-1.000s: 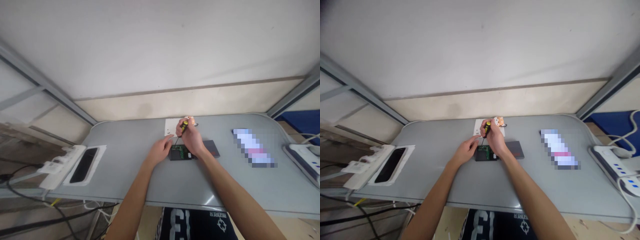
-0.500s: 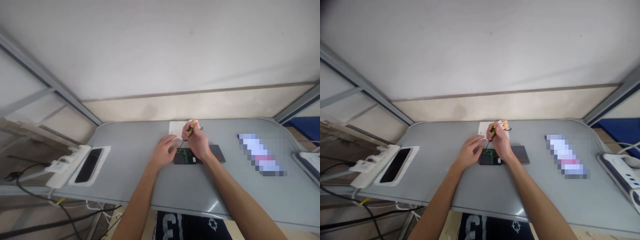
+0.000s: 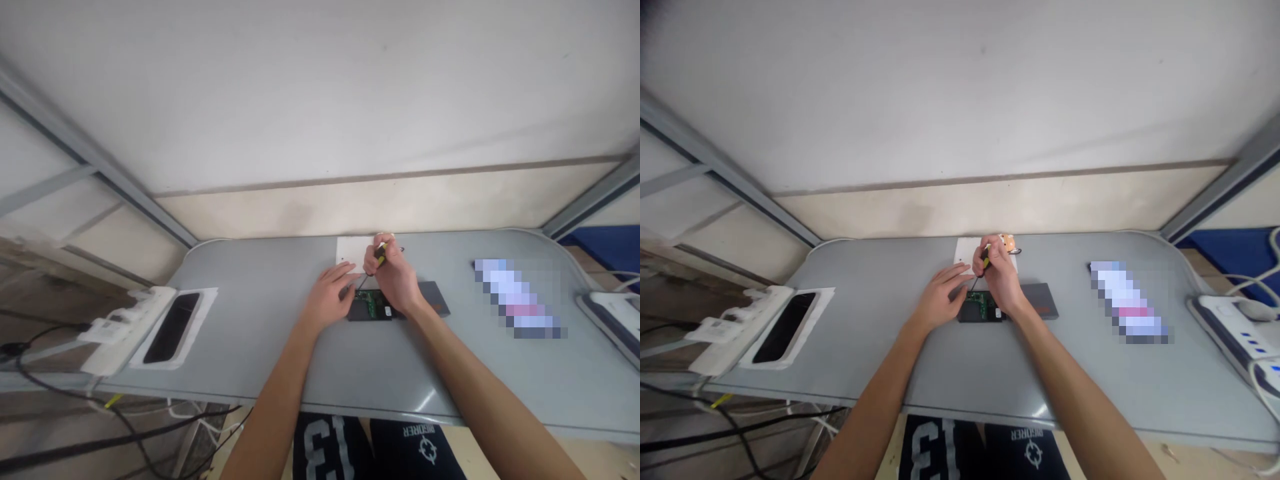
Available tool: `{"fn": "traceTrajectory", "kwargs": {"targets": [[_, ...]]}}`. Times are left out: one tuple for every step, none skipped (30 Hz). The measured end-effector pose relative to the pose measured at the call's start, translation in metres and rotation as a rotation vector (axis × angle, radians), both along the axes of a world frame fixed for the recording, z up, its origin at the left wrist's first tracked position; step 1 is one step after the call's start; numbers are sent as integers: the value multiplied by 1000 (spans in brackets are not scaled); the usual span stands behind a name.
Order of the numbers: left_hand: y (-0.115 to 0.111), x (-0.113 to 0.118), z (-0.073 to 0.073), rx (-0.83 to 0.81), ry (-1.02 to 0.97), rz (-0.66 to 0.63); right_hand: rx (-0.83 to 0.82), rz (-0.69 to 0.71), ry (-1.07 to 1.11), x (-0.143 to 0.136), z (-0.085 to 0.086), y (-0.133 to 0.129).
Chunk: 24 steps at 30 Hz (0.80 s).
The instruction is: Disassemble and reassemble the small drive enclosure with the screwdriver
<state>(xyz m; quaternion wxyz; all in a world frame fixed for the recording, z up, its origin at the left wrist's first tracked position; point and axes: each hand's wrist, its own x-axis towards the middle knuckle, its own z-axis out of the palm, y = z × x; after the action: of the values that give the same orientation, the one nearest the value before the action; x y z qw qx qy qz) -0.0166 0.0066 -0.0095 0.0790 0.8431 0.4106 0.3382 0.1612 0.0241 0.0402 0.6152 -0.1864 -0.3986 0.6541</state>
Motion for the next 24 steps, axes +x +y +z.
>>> {"fn": "traceTrajectory", "kwargs": {"targets": [[0,0,0,6,-2,0,3,-6,-11,0,0,0],[1,1,-1,11,-5,2,7,-15,-22,0,0,0],[1,1,-1,15,-7,9,12,-27,-33,0,0,0],[1,1,-2,19,-7,21,16,-40,-46,0,0,1],[1,1,-3,21,-4,39,20,-53,-59,0,-1,2],[1,1,-3,22,1,61,22,-64,-69,0,-2,2],[1,2,-4,20,6,84,22,-73,-73,1,-3,3],[1,2,-4,13,11,101,20,-77,-74,2,-4,4],[0,2,-4,3,14,109,18,-78,-71,3,-5,4],[0,2,-4,-8,14,109,17,-77,-68,3,-5,5],[0,2,-4,-20,12,104,18,-74,-65,4,-5,5],[0,3,-3,-29,13,99,20,-67,-63,5,-5,5],[0,3,-3,-36,19,102,24,-58,-60,5,-4,5],[0,3,-2,-40,29,115,27,-50,-58,5,-4,5],[-1,3,-1,-41,41,137,30,-41,-59,5,-3,5],[-1,3,-1,-41,53,163,30,-30,-61,4,-3,5],[-1,3,-1,-40,64,189,27,-19,-63,3,-3,4],[-2,3,0,-38,71,211,23,-12,-62,1,-4,4],[-2,3,0,-35,73,228,23,-9,-61,0,-5,4],[-3,3,-1,-29,73,241,27,-11,-61,-1,-6,4],[-3,3,-1,-19,72,250,37,-18,-65,-3,-8,3],[-3,3,-1,-7,74,258,53,-28,-79,-4,-9,2],[-4,3,-1,3,80,264,74,-34,-102,-5,-9,0],[-4,3,-1,10,90,267,94,-36,-131,-7,-9,-1]]}}
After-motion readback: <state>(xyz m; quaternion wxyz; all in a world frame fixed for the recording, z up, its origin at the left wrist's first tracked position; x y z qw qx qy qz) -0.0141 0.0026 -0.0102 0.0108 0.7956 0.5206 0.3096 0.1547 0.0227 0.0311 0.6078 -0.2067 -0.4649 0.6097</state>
